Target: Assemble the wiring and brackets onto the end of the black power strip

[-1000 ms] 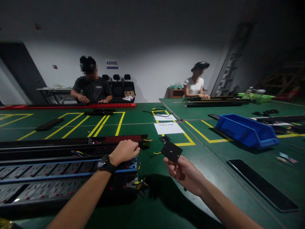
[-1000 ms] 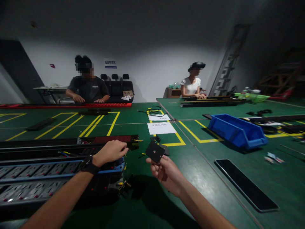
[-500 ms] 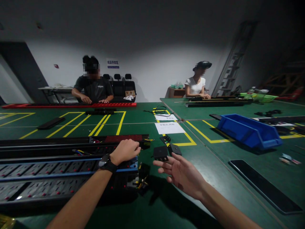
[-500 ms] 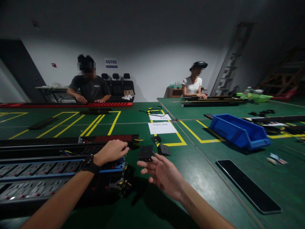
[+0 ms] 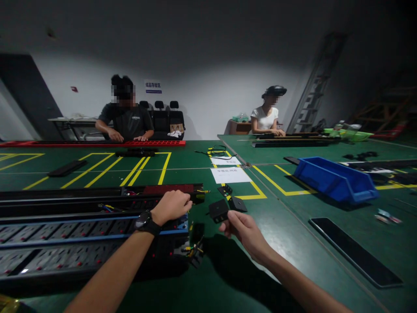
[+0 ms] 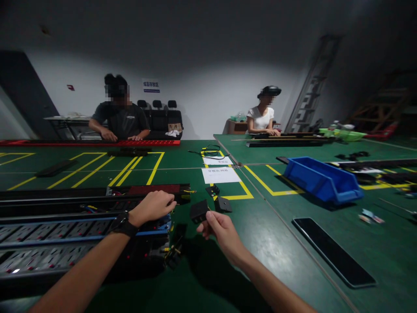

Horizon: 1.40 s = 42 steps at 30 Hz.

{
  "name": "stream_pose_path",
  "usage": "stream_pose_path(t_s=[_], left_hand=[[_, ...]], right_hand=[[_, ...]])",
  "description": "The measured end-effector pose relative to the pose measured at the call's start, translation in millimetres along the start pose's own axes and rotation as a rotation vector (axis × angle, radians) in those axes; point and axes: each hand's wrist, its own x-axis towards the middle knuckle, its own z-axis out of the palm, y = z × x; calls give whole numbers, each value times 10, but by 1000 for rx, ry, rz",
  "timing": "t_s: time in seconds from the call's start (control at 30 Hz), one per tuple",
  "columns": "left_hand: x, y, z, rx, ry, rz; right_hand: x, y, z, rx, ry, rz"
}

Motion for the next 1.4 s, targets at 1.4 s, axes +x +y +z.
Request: stream_pose_path(t_s=[1.4], left_hand=[[-55, -21, 9, -33, 19, 0]], right_hand=[[561, 387, 354, -1526, -163, -493]])
